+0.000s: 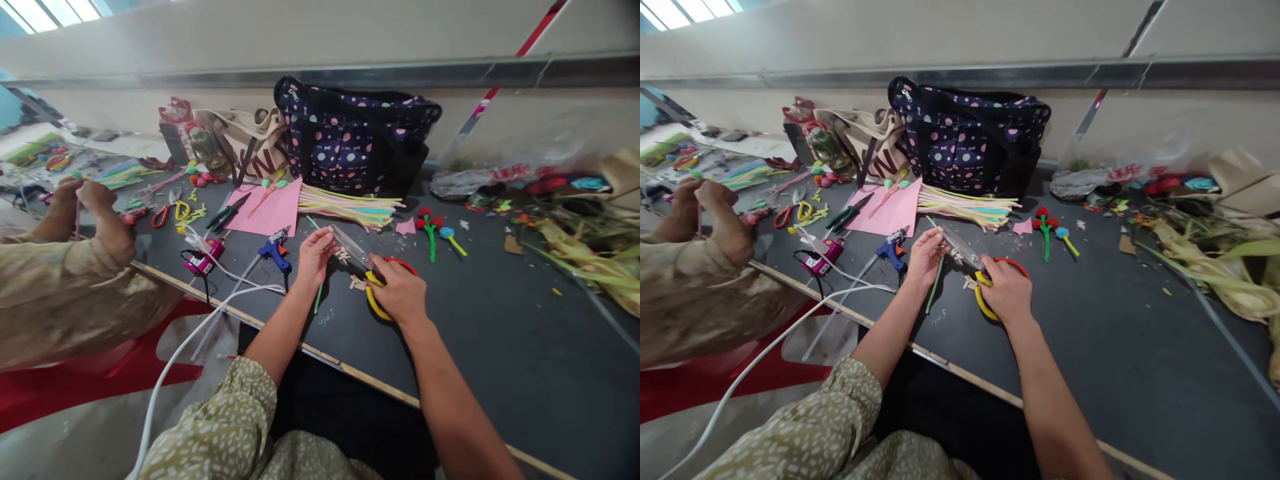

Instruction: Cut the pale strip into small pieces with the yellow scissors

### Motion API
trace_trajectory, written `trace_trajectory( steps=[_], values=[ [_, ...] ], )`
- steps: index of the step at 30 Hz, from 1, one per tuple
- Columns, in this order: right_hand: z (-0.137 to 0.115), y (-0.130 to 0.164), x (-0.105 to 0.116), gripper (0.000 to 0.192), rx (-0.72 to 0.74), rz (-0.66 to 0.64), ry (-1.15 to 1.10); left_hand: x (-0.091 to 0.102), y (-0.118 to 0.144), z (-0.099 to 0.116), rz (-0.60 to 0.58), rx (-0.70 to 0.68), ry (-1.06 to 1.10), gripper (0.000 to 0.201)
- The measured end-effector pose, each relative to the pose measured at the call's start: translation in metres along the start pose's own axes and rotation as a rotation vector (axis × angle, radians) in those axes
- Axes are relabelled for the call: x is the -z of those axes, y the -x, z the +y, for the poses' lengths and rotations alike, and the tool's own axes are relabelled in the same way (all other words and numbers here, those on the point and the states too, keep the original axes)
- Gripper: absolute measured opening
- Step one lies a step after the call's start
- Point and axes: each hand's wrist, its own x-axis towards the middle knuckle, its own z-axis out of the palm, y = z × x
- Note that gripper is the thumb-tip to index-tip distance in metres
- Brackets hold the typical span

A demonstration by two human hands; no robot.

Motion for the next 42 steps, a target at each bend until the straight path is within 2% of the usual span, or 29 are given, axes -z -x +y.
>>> trace_trajectory(
  steps=[10, 17, 42],
  values=[
    [-0.0001, 0.0005, 0.0002, 0.042, -0.002, 0.004, -0.008, 0.0001, -0.0007, 0.0008, -0.009, 0.017, 0.022, 0.027],
    [-0.0025, 0.0004, 0.0016, 0.044, -0.005, 0.058, -0.009, -0.0024, 0.001, 0.0013, -0.007, 0.027, 0.048, 0.029],
    [-0.0045, 0.0008, -0.0019, 0.04, 0.018, 0.049, 0.032, -0.0022, 0.0023, -0.0011, 0.009, 0.036, 0.061, 0.029]
  ],
)
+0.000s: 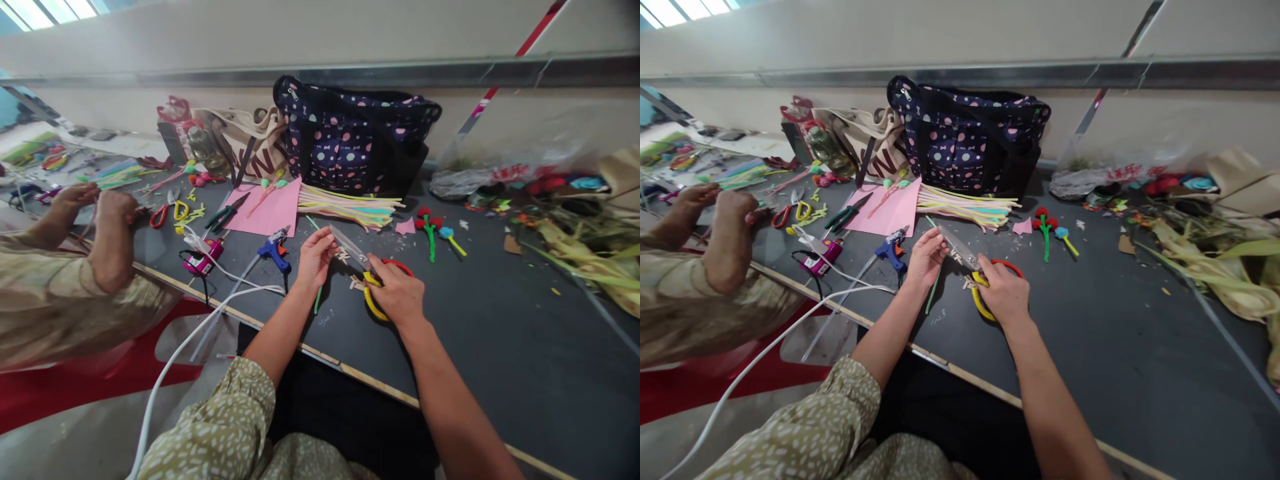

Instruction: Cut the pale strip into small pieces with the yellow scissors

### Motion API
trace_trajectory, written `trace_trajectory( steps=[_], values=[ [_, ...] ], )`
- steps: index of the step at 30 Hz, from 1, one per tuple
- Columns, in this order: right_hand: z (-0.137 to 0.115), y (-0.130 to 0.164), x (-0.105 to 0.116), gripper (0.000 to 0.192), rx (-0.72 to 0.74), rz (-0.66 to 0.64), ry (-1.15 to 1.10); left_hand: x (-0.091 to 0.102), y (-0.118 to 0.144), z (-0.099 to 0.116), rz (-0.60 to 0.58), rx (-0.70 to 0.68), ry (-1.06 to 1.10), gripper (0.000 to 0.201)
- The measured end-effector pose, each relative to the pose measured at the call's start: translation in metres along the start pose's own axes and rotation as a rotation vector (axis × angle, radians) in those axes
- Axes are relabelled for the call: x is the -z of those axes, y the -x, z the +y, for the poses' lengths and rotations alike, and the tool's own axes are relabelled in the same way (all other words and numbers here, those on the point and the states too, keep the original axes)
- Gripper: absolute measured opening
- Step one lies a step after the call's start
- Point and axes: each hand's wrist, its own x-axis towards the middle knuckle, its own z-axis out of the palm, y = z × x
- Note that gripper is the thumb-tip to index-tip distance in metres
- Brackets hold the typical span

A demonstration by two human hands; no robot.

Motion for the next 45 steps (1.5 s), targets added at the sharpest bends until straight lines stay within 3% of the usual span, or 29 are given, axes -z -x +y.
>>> trace_trajectory(
  steps=[6, 13, 16, 21, 23, 25, 31, 36, 45],
  values=[
    [0.0, 0.001, 0.0, 0.042, -0.048, -0.079, -0.058, 0.0, 0.0, 0.001, 0.036, 0.019, -0.03, 0.029],
    [0.011, -0.004, 0.003, 0.045, -0.222, -0.069, -0.206, -0.001, -0.001, 0.002, 0.03, 0.018, -0.042, 0.032],
    [0.02, -0.006, 0.004, 0.038, -0.31, -0.066, -0.173, 0.002, -0.004, -0.001, 0.06, -0.059, -0.102, 0.03],
    [0.031, -0.006, 0.001, 0.031, -0.39, 0.037, -0.185, 0.01, -0.014, -0.003, 0.179, -0.316, -0.291, 0.017],
    [0.033, -0.006, 0.001, 0.031, -0.407, 0.057, -0.189, 0.014, -0.017, -0.003, 0.186, -0.345, -0.394, 0.013],
    [0.034, -0.006, 0.001, 0.032, -0.413, 0.063, -0.19, 0.017, -0.019, -0.003, 0.16, -0.362, -0.556, 0.01],
    [0.036, -0.006, -0.002, 0.037, -0.402, 0.071, -0.202, 0.021, -0.016, -0.007, -0.104, -0.363, -1.059, 0.019],
    [0.035, -0.006, -0.002, 0.037, -0.413, 0.085, -0.204, 0.023, -0.014, -0.01, -0.162, -0.434, -1.34, 0.02],
    [0.034, -0.007, 0.0, 0.036, -0.395, 0.064, -0.221, 0.02, -0.013, -0.013, -0.205, -0.433, -1.459, 0.014]
  ],
)
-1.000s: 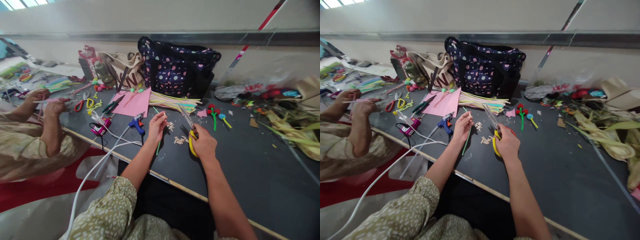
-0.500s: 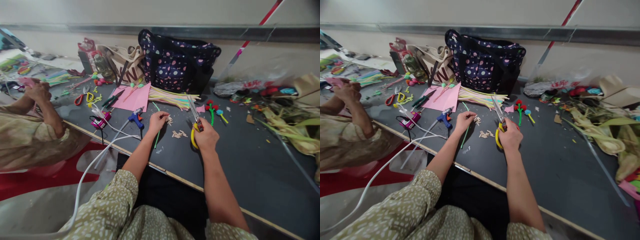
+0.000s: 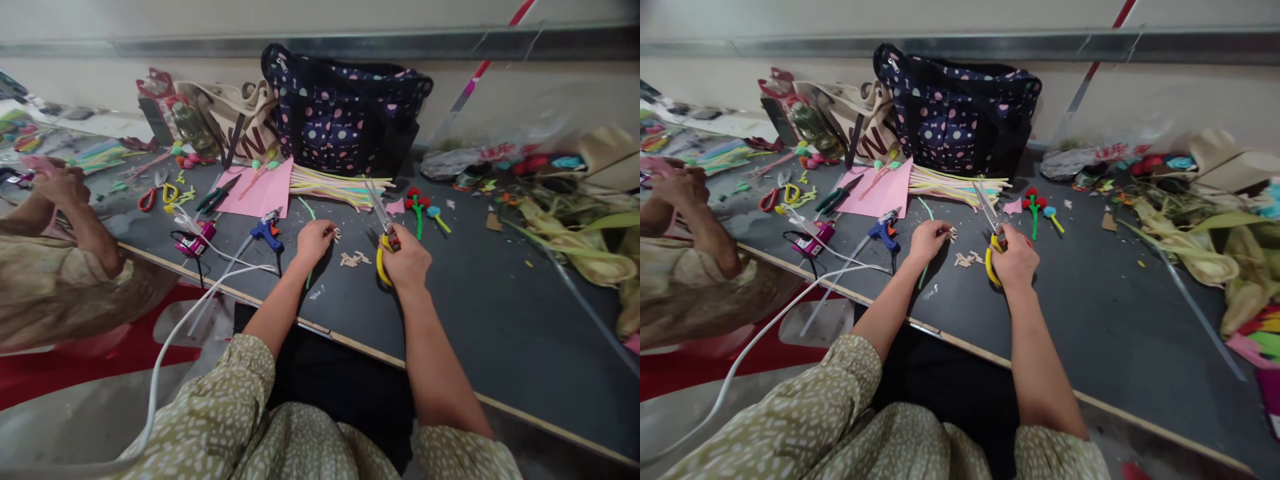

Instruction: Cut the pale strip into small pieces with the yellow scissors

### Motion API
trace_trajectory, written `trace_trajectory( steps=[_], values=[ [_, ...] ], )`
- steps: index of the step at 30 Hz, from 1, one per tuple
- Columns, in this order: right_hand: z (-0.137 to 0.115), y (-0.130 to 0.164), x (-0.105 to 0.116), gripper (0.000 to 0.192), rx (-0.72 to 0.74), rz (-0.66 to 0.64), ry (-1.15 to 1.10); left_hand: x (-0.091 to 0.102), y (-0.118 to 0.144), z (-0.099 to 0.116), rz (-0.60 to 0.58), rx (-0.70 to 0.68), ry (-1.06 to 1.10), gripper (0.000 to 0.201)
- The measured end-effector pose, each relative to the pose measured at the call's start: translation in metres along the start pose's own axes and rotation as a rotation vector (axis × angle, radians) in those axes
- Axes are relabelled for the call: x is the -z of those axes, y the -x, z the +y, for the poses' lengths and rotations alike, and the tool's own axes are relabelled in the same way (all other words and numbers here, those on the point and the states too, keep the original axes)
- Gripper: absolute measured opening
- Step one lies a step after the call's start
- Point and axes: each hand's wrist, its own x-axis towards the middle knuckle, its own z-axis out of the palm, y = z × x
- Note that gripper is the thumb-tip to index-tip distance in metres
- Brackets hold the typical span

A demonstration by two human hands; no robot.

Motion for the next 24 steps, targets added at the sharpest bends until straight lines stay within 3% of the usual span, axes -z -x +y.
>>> trace_trajectory(
  steps=[5, 7, 10, 14, 20, 24],
  values=[
    [-0.001, -0.001, 0.0, 0.037, -0.001, 0.014, 0.0, 0.005, -0.001, -0.001, 0.139, -0.006, 0.077, 0.016],
    [-0.002, -0.001, 0.001, 0.036, -0.007, 0.015, -0.006, 0.007, -0.001, 0.0, 0.13, -0.01, 0.174, 0.014],
    [-0.003, -0.002, 0.002, 0.032, -0.015, 0.002, -0.015, 0.01, 0.0, 0.004, -0.038, -0.111, 0.237, 0.009],
    [-0.003, -0.002, 0.004, 0.029, -0.01, -0.008, -0.011, 0.015, 0.002, 0.009, -0.23, -0.276, 0.113, 0.012],
    [-0.004, -0.001, 0.005, 0.03, -0.012, -0.021, -0.05, 0.024, 0.002, 0.007, -0.418, -0.372, -0.02, 0.013],
    [-0.003, -0.001, 0.003, 0.032, 0.0, -0.028, -0.051, 0.022, 0.002, 0.007, -0.467, -0.437, -0.121, 0.013]
  ],
)
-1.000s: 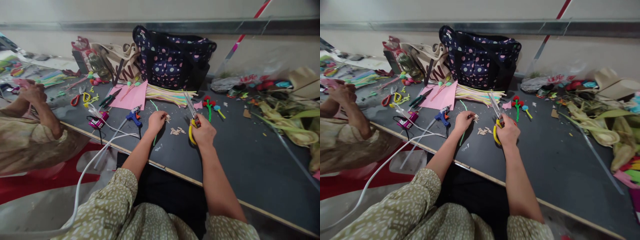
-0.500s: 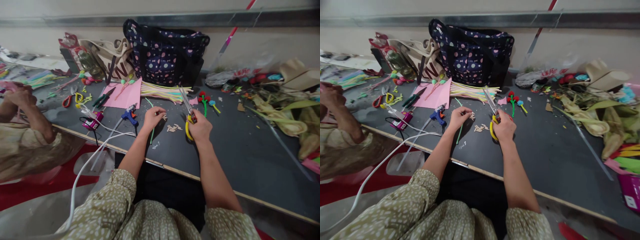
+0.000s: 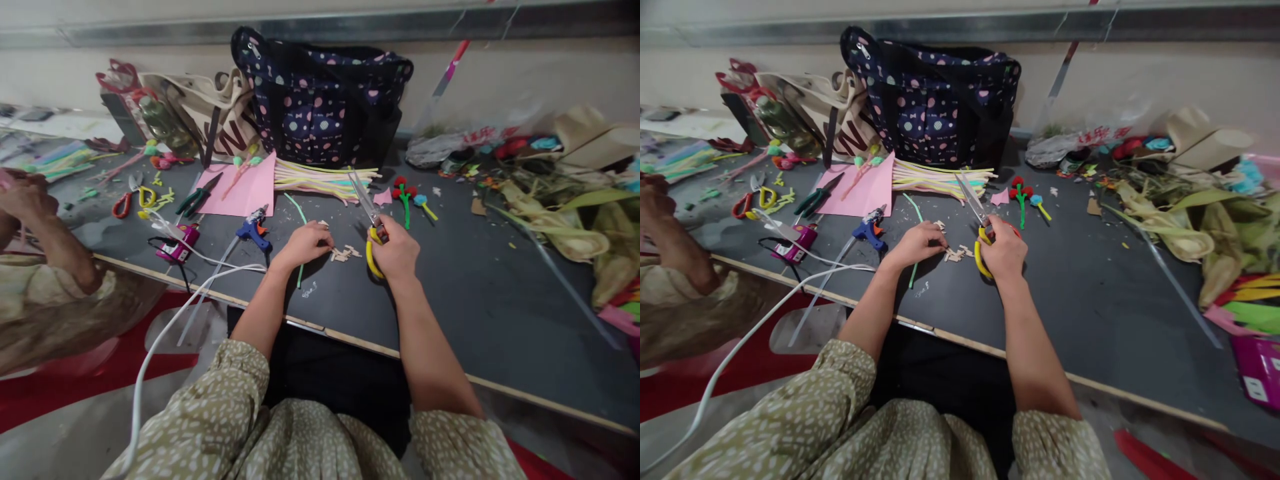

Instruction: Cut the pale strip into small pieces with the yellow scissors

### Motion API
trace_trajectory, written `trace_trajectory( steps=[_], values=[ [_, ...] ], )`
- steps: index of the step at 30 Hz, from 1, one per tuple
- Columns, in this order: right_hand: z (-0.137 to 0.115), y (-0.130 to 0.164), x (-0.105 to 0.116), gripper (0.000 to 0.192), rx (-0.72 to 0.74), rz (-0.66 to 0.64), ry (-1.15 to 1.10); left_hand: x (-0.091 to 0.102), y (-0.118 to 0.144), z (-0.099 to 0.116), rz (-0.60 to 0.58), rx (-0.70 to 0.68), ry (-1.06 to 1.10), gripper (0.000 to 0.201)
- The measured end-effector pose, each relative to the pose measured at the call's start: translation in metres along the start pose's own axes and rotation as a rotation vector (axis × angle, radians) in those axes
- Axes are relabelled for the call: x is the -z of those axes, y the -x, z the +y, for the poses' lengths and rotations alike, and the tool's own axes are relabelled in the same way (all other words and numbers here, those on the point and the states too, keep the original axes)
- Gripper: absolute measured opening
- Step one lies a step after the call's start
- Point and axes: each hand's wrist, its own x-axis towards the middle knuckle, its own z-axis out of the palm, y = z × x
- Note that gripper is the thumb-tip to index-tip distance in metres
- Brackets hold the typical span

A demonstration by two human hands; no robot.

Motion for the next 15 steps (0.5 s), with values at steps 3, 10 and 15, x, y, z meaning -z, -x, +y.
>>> trace_trajectory(
  steps=[3, 10, 15],
  values=[
    [0.0006, 0.0, -0.0012, 0.033, 0.004, 0.005, 0.006, -0.0028, -0.0006, 0.0008, -0.042, -0.024, -0.072, 0.013],
    [0.001, 0.0002, -0.0023, 0.032, 0.021, 0.009, -0.003, -0.0077, -0.0021, 0.0036, -0.08, -0.059, -0.154, 0.015],
    [0.001, 0.0003, -0.0024, 0.031, 0.021, 0.012, -0.011, -0.0094, -0.0024, 0.003, -0.055, -0.065, -0.138, 0.015]
  ],
)
